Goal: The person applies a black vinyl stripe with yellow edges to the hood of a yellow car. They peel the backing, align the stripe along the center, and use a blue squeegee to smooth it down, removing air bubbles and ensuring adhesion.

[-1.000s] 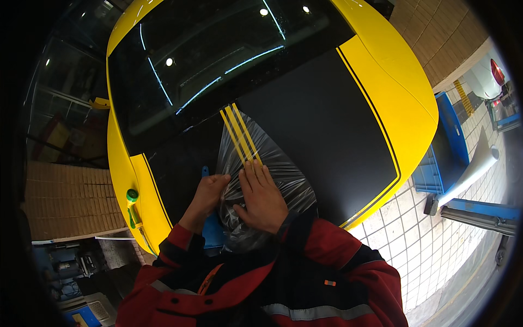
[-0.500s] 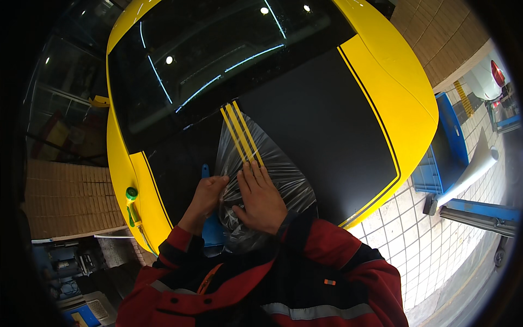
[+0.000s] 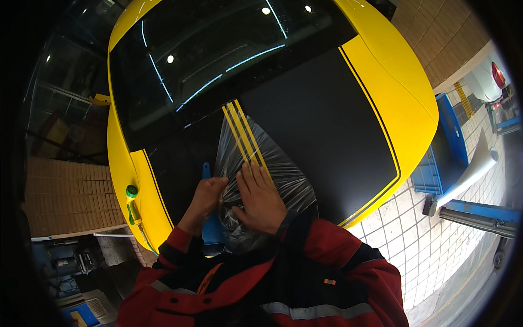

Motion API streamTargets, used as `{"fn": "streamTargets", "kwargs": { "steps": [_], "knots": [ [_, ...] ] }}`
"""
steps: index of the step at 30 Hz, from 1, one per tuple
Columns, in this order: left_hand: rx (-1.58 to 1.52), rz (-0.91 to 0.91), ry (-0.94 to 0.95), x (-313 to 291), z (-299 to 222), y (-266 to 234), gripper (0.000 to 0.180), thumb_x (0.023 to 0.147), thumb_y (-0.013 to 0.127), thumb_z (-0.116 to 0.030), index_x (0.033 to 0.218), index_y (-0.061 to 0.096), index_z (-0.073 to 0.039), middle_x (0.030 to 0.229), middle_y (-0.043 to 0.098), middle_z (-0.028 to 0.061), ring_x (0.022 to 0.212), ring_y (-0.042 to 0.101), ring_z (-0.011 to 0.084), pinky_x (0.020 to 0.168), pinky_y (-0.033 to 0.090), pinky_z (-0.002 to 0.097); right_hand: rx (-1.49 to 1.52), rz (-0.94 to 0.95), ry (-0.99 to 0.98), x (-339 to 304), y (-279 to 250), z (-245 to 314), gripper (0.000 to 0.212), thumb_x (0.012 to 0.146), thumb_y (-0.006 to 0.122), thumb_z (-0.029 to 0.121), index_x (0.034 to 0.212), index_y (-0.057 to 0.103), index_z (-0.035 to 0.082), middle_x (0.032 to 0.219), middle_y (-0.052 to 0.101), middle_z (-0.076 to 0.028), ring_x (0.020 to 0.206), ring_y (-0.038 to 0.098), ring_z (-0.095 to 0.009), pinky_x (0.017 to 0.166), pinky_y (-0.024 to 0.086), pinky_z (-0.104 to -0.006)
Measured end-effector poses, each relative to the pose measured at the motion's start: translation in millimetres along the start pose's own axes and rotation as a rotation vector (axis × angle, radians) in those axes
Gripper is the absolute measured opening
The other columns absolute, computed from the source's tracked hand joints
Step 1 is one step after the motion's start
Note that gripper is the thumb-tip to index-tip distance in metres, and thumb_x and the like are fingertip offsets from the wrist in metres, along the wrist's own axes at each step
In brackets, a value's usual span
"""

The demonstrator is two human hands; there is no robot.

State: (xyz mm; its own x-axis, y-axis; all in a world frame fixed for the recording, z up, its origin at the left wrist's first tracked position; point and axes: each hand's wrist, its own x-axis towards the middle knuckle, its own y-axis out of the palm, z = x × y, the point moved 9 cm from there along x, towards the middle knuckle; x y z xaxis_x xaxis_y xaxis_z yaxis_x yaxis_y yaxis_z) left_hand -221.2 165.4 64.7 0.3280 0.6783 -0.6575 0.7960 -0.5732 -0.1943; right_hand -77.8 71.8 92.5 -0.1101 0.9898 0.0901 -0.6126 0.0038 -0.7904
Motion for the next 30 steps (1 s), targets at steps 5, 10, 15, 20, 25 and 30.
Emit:
{"fn": "streamTargets", "kwargs": {
  "steps": [5, 10, 15, 20, 25, 30],
  "knots": [
    [-0.014, 0.004, -0.021, -2, 3, -1, 0.036, 0.116, 0.067, -0.031, 0.088, 0.072, -0.009, 0.069, 0.063, -0.0039, 0.056, 0.056, 0.0048, 0.051, 0.041, 0.0248, 0.002, 0.01, -0.003, 0, 3, 1, 0.093, 0.102, 0.076, 0.047, 0.166, 0.043, -0.012, 0.176, 0.034, -0.039, 0.17, 0.025, -0.053, 0.141, 0.02, -0.0598],
    [0.008, -0.008, 0.003, -4, 6, -3, 0.036, 0.116, 0.067, -0.031, 0.089, 0.073, -0.008, 0.07, 0.065, -0.0035, 0.057, 0.056, 0.0045, 0.051, 0.041, 0.0244, 0.001, 0.019, -0.003, -1, 4, 3, 0.092, 0.102, 0.075, 0.046, 0.166, 0.043, -0.012, 0.176, 0.034, -0.038, 0.17, 0.024, -0.052, 0.141, 0.02, -0.0594],
    [-0.037, -0.001, 0.015, -3, 15, -5, 0.036, 0.116, 0.067, -0.031, 0.089, 0.074, -0.007, 0.07, 0.065, -0.0037, 0.056, 0.055, 0.0038, 0.051, 0.041, 0.0236, 0.005, 0.027, -0.005, -2, 6, 6, 0.092, 0.102, 0.075, 0.046, 0.166, 0.044, -0.012, 0.177, 0.033, -0.038, 0.17, 0.024, -0.052, 0.141, 0.02, -0.0591],
    [-0.063, -0.013, -0.014, -3, 23, -7, 0.037, 0.116, 0.067, -0.031, 0.089, 0.074, -0.007, 0.07, 0.065, -0.0037, 0.056, 0.056, 0.0042, 0.052, 0.041, 0.0231, -0.006, 0.024, -0.019, -3, 6, 9, 0.092, 0.102, 0.075, 0.047, 0.166, 0.045, -0.012, 0.176, 0.035, -0.038, 0.17, 0.025, -0.053, 0.141, 0.02, -0.0587],
    [-0.044, -0.021, 0.002, -7, 24, -7, 0.038, 0.116, 0.067, -0.032, 0.088, 0.074, -0.007, 0.068, 0.065, -0.0032, 0.056, 0.058, 0.005, 0.052, 0.041, 0.0235, -0.024, 0.024, -0.033, -4, 7, 11, 0.092, 0.101, 0.075, 0.048, 0.164, 0.047, -0.012, 0.175, 0.037, -0.039, 0.169, 0.027, -0.054, 0.14, 0.02, -0.0588],
    [-0.08, -0.006, 0.016, -6, 31, -7, 0.038, 0.117, 0.067, -0.034, 0.089, 0.073, -0.008, 0.067, 0.065, -0.003, 0.051, 0.055, 0.0051, 0.046, 0.038, 0.0237, -0.021, 0.022, -0.042, -6, 7, 14, 0.091, 0.101, 0.075, 0.048, 0.164, 0.047, -0.012, 0.175, 0.037, -0.039, 0.169, 0.027, -0.054, 0.14, 0.02, -0.059]
  ]
}}
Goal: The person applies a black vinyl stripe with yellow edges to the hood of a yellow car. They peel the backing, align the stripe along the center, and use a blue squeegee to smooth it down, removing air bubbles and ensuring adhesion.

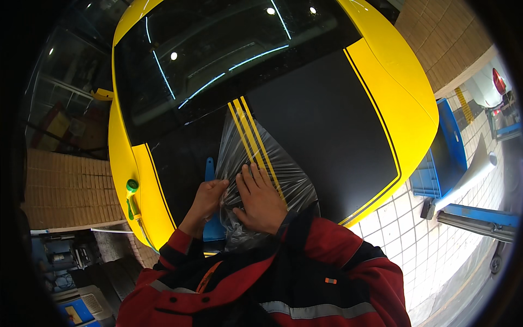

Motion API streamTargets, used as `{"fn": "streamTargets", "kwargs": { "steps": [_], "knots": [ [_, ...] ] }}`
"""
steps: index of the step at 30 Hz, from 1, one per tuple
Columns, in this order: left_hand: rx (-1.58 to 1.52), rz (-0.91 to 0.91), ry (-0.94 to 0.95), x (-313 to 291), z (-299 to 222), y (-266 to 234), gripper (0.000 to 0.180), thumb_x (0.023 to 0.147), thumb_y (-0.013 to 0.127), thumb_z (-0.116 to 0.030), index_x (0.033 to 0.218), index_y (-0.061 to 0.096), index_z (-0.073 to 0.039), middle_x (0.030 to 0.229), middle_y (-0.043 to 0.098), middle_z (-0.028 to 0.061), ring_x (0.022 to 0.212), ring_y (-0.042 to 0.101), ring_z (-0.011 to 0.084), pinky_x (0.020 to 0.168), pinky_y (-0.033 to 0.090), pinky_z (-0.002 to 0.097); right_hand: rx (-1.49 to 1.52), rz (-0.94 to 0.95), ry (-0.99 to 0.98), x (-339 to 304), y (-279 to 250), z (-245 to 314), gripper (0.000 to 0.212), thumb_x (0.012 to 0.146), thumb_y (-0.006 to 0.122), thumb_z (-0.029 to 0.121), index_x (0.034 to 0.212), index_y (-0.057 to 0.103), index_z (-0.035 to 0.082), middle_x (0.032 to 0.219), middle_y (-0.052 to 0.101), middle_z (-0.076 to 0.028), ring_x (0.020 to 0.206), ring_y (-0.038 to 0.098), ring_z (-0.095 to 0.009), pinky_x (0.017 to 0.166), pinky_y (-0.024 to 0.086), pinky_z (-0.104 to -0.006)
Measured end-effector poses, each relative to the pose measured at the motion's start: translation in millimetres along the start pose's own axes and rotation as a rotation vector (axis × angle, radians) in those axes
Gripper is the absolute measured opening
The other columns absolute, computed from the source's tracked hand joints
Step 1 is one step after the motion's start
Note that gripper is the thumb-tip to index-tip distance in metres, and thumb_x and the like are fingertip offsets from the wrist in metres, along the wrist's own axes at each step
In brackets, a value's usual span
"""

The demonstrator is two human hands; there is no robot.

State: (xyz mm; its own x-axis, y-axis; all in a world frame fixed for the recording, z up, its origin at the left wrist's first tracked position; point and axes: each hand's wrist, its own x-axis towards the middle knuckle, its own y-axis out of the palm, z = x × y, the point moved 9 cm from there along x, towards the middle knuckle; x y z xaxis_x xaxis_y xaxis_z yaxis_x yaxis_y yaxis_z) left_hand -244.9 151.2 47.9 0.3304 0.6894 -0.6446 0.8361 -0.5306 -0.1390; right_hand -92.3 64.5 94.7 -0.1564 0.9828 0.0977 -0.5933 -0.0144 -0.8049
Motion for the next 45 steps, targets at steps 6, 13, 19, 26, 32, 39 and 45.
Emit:
{"fn": "streamTargets", "kwargs": {
  "steps": [6, 13, 19, 26, 32, 39, 45],
  "knots": [
    [0.04, -0.011, -0.016, -3, 6, -4, 0.039, 0.117, 0.066, -0.038, 0.09, 0.072, -0.01, 0.064, 0.063, -0.0036, 0.044, 0.051, 0.0055, 0.04, 0.034, 0.024, 0.006, 0.016, -0.007, -1, 1, 3, 0.091, 0.101, 0.075, 0.047, 0.165, 0.047, -0.01, 0.175, 0.037, -0.038, 0.169, 0.027, -0.054, 0.14, 0.02, -0.0593],
    [0.023, -0.026, -0.042, -11, 8, -4, 0.039, 0.116, 0.067, -0.036, 0.089, 0.07, -0.008, 0.066, 0.062, -0.0026, 0.048, 0.052, 0.0052, 0.043, 0.035, 0.0237, -0.006, 0.047, -0.01, -3, 5, 5, 0.09, 0.102, 0.074, 0.048, 0.166, 0.046, -0.009, 0.176, 0.036, -0.038, 0.169, 0.026, -0.053, 0.141, 0.019, -0.0592],
    [-0.001, -0.027, -0.032, -13, 14, -2, 0.037, 0.116, 0.067, -0.034, 0.088, 0.069, -0.009, 0.067, 0.061, -0.0034, 0.05, 0.052, 0.0049, 0.045, 0.037, 0.0232, -0.002, 0.052, -0.021, -6, 7, 8, 0.091, 0.102, 0.074, 0.049, 0.167, 0.046, -0.009, 0.177, 0.035, -0.037, 0.17, 0.025, -0.053, 0.141, 0.018, -0.0597],
    [-0.011, -0.037, -0.063, -25, 18, 0, 0.037, 0.116, 0.068, -0.035, 0.09, 0.069, -0.01, 0.068, 0.06, -0.0042, 0.053, 0.053, 0.0047, 0.048, 0.039, 0.0236, 0.016, 0.044, -0.032, -11, 8, 8, 0.09, 0.1, 0.077, 0.047, 0.167, 0.047, -0.006, 0.178, 0.035, -0.035, 0.17, 0.025, -0.051, 0.141, 0.02, -0.0591],
    [-0.069, -0.081, 0.003, -31, 30, 4, 0.038, 0.115, 0.069, -0.037, 0.092, 0.071, -0.007, 0.069, 0.061, -0.0036, 0.056, 0.056, 0.007, 0.052, 0.043, 0.0269, 0.069, 0.025, -0.045, -20, 6, 5, 0.088, 0.099, 0.08, 0.044, 0.167, 0.05, -0.003, 0.178, 0.037, -0.031, 0.171, 0.025, -0.049, 0.14, 0.023, -0.0583],
    [0.017, -0.137, 0.243, -36, 20, 10, 0.037, 0.115, 0.068, -0.034, 0.095, 0.073, -0.003, 0.076, 0.069, 0.0021, 0.063, 0.064, 0.0103, 0.058, 0.048, 0.0302, 0.498, -0.106, 0.029, -26, -23, -12, 0.066, 0.1, 0.084, 0.024, 0.158, 0.062, 0.002, 0.172, 0.051, -0.025, 0.164, 0.044, -0.043, 0.134, 0.039, -0.0511],
    [0.273, -0.287, 0.57, -81, -42, 37, 0.045, 0.11, 0.065, -0.019, 0.152, 0.062, -0.005, 0.089, 0.078, 0.0157, 0.079, 0.077, 0.0309, 0.074, 0.059, 0.045, 0.549, -0.401, -0.024, -34, -85, -31, 0.034, 0.102, 0.08, 0.011, 0.134, 0.077, 0.002, 0.14, 0.077, -0.021, 0.126, 0.076, -0.038, 0.11, 0.059, -0.0437]
  ]
}}
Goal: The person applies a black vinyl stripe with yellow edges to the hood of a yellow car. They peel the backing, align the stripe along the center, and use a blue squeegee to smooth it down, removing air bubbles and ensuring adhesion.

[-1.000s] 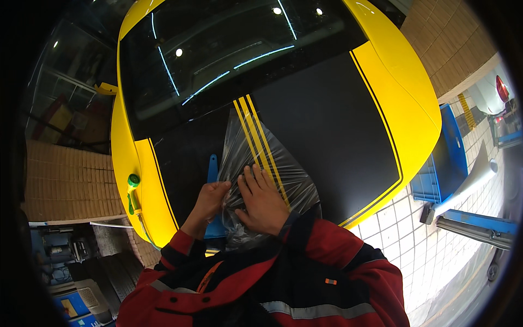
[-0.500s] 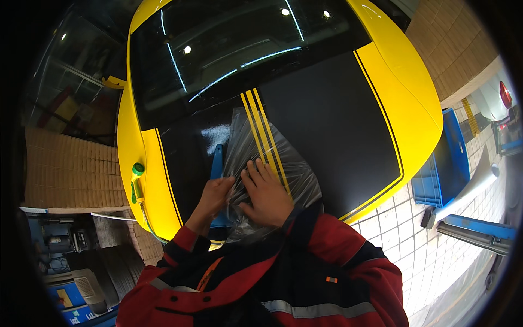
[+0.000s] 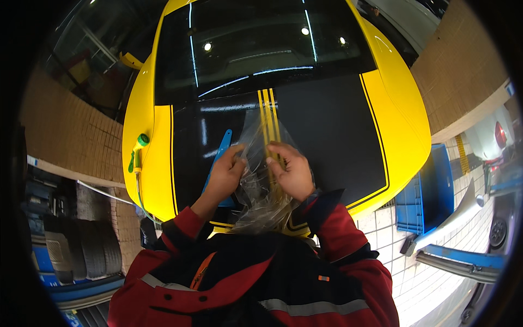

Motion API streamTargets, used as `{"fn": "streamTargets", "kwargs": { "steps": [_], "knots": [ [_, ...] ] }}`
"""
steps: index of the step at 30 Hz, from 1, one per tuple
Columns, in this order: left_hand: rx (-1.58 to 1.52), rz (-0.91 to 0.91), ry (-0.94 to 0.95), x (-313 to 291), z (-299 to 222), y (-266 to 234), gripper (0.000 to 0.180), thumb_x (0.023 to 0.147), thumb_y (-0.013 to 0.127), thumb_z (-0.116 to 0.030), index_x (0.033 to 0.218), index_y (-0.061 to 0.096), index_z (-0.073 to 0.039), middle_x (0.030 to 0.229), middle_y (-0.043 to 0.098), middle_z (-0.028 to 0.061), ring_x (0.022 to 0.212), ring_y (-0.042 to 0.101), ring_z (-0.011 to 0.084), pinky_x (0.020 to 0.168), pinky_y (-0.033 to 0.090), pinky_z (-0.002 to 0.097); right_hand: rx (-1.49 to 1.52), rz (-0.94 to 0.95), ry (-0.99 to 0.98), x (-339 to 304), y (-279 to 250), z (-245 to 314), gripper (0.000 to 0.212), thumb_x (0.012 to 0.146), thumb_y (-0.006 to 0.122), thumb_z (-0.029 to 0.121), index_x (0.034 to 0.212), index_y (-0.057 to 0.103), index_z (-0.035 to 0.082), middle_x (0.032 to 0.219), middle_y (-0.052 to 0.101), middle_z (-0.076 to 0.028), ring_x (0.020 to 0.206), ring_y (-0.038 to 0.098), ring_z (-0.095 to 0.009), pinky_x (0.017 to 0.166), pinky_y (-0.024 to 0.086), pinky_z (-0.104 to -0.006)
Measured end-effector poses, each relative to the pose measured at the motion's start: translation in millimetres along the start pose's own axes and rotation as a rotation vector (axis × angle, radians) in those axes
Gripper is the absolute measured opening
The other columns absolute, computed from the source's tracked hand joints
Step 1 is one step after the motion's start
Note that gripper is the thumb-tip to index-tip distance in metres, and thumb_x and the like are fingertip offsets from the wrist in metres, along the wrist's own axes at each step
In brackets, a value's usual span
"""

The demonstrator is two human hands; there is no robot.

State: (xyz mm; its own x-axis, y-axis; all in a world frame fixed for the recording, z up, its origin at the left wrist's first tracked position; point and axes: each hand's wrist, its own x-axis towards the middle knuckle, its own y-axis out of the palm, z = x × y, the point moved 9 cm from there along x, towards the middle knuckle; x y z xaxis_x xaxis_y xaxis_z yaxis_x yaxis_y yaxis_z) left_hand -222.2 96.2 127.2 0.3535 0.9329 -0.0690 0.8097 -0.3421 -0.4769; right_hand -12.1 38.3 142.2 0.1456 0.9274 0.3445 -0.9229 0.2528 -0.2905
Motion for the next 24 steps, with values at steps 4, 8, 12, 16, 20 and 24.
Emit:
{"fn": "streamTargets", "kwargs": {
  "steps": [4, 8, 12, 16, 20, 24],
  "knots": [
    [0.033, 0.065, 0.263, 8, -74, 32, 0.055, 0.105, 0.07, -0.019, 0.156, 0.059, -0.003, 0.089, 0.072, 0.0127, 0.08, 0.073, 0.0287, 0.074, 0.057, 0.0436, 0.07, 0.037, 0.209, 26, -29, -20, 0.038, 0.107, 0.077, 0.016, 0.141, 0.074, -0.002, 0.134, 0.08, -0.017, 0.12, 0.077, -0.028, 0.105, 0.059, -0.0373],
    [0.107, 0.244, 0.317, 24, -119, 88, 0.057, 0.102, 0.073, -0.03, 0.145, 0.058, 0.004, 0.112, 0.076, 0.0219, 0.104, 0.075, 0.0435, 0.09, 0.058, 0.0519, 0.12, 0.097, 0.354, 74, -49, -22, 0.064, 0.111, 0.074, 0.038, 0.155, 0.062, -0.007, 0.147, 0.072, -0.02, 0.136, 0.067, -0.024, 0.112, 0.053, -0.0362],
    [-0.012, 0.442, 0.344, 8, -135, 130, 0.068, 0.104, 0.073, -0.038, 0.149, 0.053, 0.009, 0.141, 0.064, 0.033, 0.135, 0.064, 0.0483, 0.117, 0.05, 0.0506, -0.171, 0.308, 0.412, 110, -51, -28, 0.078, 0.101, 0.083, 0.044, 0.155, 0.062, -0.008, 0.151, 0.07, -0.026, 0.139, 0.068, -0.036, 0.113, 0.055, -0.0431],
    [-0.059, 0.528, 0.351, -15, -125, 135, 0.073, 0.108, 0.072, -0.033, 0.162, 0.047, 0.008, 0.156, 0.062, 0.0314, 0.144, 0.063, 0.0417, 0.121, 0.05, 0.0439, -0.728, 0.421, 0.26, 136, -51, -51, 0.048, 0.095, 0.083, 0.027, 0.136, 0.08, 0.004, 0.125, 0.083, -0.023, 0.121, 0.079, -0.04, 0.104, 0.061, -0.0451],
    [-0.658, 0.41, 0.196, -29, -99, 96, 0.052, 0.113, 0.067, -0.014, 0.161, 0.056, 0.003, 0.15, 0.071, 0.0209, 0.136, 0.071, 0.0252, 0.111, 0.056, 0.0353, -0.75, 0.315, 0.21, 144, -66, -79, 0.034, 0.093, 0.078, 0.018, 0.124, 0.086, 0.01, 0.115, 0.083, -0.022, 0.115, 0.079, -0.042, 0.101, 0.063, -0.0472],
    [-0.375, 0.3, 0.159, -47, -59, 53, 0.056, 0.113, 0.069, -0.029, 0.162, 0.059, -0.004, 0.154, 0.067, 0.0212, 0.142, 0.066, 0.0289, 0.116, 0.055, 0.0392, -0.815, 0.327, 0.186, 149, -71, -101, 0.035, 0.095, 0.074, 0.02, 0.128, 0.083, 0.009, 0.121, 0.082, -0.023, 0.117, 0.078, -0.044, 0.102, 0.062, -0.049]
  ]
}}
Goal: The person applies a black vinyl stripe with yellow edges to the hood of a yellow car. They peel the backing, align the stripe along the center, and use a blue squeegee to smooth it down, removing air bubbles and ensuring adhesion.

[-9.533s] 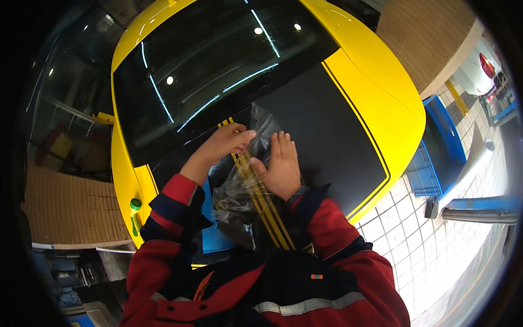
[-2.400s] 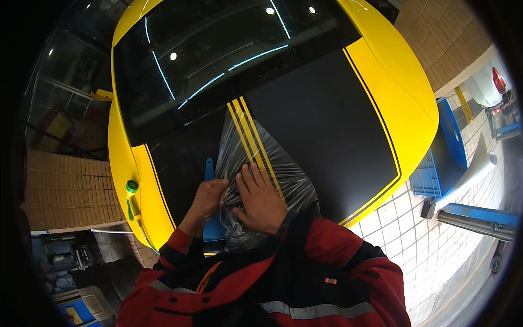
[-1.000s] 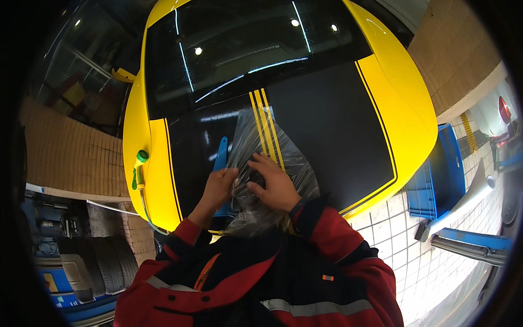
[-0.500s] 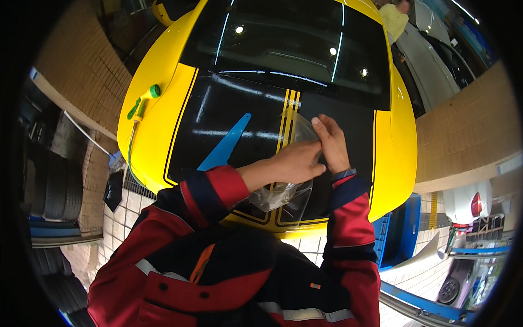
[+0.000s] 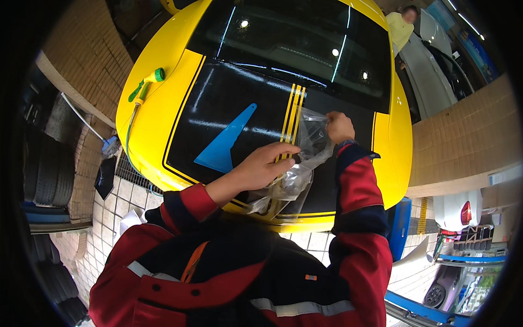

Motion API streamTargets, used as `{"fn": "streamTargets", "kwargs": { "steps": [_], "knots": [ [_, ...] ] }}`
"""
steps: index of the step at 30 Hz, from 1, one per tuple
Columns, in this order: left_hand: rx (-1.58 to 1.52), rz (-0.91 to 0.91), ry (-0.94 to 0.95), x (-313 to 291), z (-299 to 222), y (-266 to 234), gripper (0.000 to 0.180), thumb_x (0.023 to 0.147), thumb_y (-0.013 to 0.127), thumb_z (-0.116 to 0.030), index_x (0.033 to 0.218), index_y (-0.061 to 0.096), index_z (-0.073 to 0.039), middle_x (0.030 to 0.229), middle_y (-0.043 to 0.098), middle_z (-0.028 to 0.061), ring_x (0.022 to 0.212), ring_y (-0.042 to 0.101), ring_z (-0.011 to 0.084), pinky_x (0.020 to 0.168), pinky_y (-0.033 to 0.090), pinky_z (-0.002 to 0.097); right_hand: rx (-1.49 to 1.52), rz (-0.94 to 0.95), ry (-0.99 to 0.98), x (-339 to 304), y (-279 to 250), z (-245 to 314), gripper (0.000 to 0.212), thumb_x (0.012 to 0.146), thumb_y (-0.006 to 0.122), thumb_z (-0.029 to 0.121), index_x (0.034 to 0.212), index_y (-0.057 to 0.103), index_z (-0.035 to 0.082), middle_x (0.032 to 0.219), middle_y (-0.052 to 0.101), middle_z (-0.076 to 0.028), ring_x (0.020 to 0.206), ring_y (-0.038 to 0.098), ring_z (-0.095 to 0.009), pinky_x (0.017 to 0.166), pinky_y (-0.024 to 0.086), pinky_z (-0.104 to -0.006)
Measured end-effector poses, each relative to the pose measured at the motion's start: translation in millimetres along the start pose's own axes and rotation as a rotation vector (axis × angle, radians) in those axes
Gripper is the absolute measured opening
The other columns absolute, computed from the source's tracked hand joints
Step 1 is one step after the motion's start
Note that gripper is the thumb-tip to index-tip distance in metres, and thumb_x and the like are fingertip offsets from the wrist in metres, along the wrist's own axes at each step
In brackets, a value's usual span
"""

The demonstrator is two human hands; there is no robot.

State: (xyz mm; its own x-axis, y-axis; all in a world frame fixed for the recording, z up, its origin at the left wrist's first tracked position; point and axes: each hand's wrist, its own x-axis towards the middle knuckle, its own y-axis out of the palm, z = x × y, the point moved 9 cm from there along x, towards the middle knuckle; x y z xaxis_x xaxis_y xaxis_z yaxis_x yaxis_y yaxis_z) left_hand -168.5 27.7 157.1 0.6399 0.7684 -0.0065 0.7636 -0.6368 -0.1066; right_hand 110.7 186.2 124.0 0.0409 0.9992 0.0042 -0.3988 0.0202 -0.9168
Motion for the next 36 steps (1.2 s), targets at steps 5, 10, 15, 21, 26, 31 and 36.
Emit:
{"fn": "streamTargets", "kwargs": {
  "steps": [5, 10, 15, 21, 26, 31, 36],
  "knots": [
    [-0.015, 0.266, -0.052, -25, 6, 36, 0.071, 0.112, 0.068, -0.043, 0.172, 0.049, -0.012, 0.161, 0.059, 0.0242, 0.149, 0.06, 0.0392, 0.121, 0.052, 0.0482, -0.037, 0.072, -0.215, 10, 10, 42, 0.051, 0.093, 0.077, 0.018, 0.143, 0.075, 0.008, 0.127, 0.081, -0.024, 0.121, 0.076, -0.045, 0.106, 0.06, -0.0479],
    [0.222, 0.498, 0.008, -39, -1, 98, 0.069, 0.112, 0.066, -0.044, 0.171, 0.05, -0.01, 0.162, 0.06, 0.0211, 0.151, 0.058, 0.0371, 0.123, 0.049, 0.0503, -0.187, 0.212, -0.203, 6, 22, 85, 0.065, 0.091, 0.085, 0.033, 0.153, 0.071, 0.017, 0.13, 0.081, -0.022, 0.124, 0.076, -0.044, 0.11, 0.059, -0.049],
    [-0.041, 0.14, -0.116, -18, 31, 43, 0.043, 0.116, 0.062, -0.039, 0.132, 0.077, -0.002, 0.124, 0.081, 0.0142, 0.114, 0.078, 0.0258, 0.102, 0.062, 0.0432, -0.194, 0.063, -0.127, -9, 13, 84, 0.035, 0.11, 0.069, 0.035, 0.141, 0.081, 0.022, 0.124, 0.083, -0.017, 0.115, 0.078, -0.041, 0.103, 0.062, -0.0497],
    [0.796, -0.323, 0.146, -30, 57, -18, 0.045, 0.102, 0.077, -0.022, 0.141, 0.071, 0.0, 0.147, 0.067, 0.0196, 0.147, 0.058, 0.0387, 0.125, 0.047, 0.051, -0.034, 0.054, -0.187, -33, 13, 75, 0.03, 0.112, 0.068, 0.027, 0.137, 0.082, 0.019, 0.122, 0.082, -0.019, 0.114, 0.077, -0.043, 0.097, 0.061, -0.0499],
    [0.978, -0.294, 0.237, -44, 80, 1, 0.063, 0.099, 0.08, -0.024, 0.154, 0.062, -0.001, 0.165, 0.053, 0.0225, 0.162, 0.042, 0.041, 0.138, 0.028, 0.0555, -0.021, 0.003, -0.233, -62, 12, 74, 0.028, 0.112, 0.069, 0.026, 0.135, 0.083, 0.019, 0.12, 0.08, -0.016, 0.112, 0.076, -0.043, 0.096, 0.059, -0.0492],
    [1.03, -0.291, 0.247, -46, 84, 6, 0.071, 0.096, 0.082, -0.026, 0.159, 0.058, -0.002, 0.167, 0.052, 0.0225, 0.164, 0.04, 0.0413, 0.14, 0.026, 0.0562, 0.011, -0.015, -0.27, -91, 13, 68, 0.029, 0.109, 0.072, 0.025, 0.135, 0.084, 0.021, 0.125, 0.079, -0.011, 0.119, 0.073, -0.039, 0.102, 0.06, -0.0478],
    [1.062, -0.294, 0.229, -44, 83, 9, 0.071, 0.096, 0.082, -0.026, 0.158, 0.059, -0.002, 0.167, 0.052, 0.0225, 0.163, 0.041, 0.0416, 0.14, 0.026, 0.0564, -0.005, -0.075, -0.303, -111, 11, 64, 0.029, 0.108, 0.074, 0.024, 0.135, 0.084, 0.02, 0.141, 0.075, -0.015, 0.129, 0.07, -0.04, 0.109, 0.057, -0.0464]
  ]
}}
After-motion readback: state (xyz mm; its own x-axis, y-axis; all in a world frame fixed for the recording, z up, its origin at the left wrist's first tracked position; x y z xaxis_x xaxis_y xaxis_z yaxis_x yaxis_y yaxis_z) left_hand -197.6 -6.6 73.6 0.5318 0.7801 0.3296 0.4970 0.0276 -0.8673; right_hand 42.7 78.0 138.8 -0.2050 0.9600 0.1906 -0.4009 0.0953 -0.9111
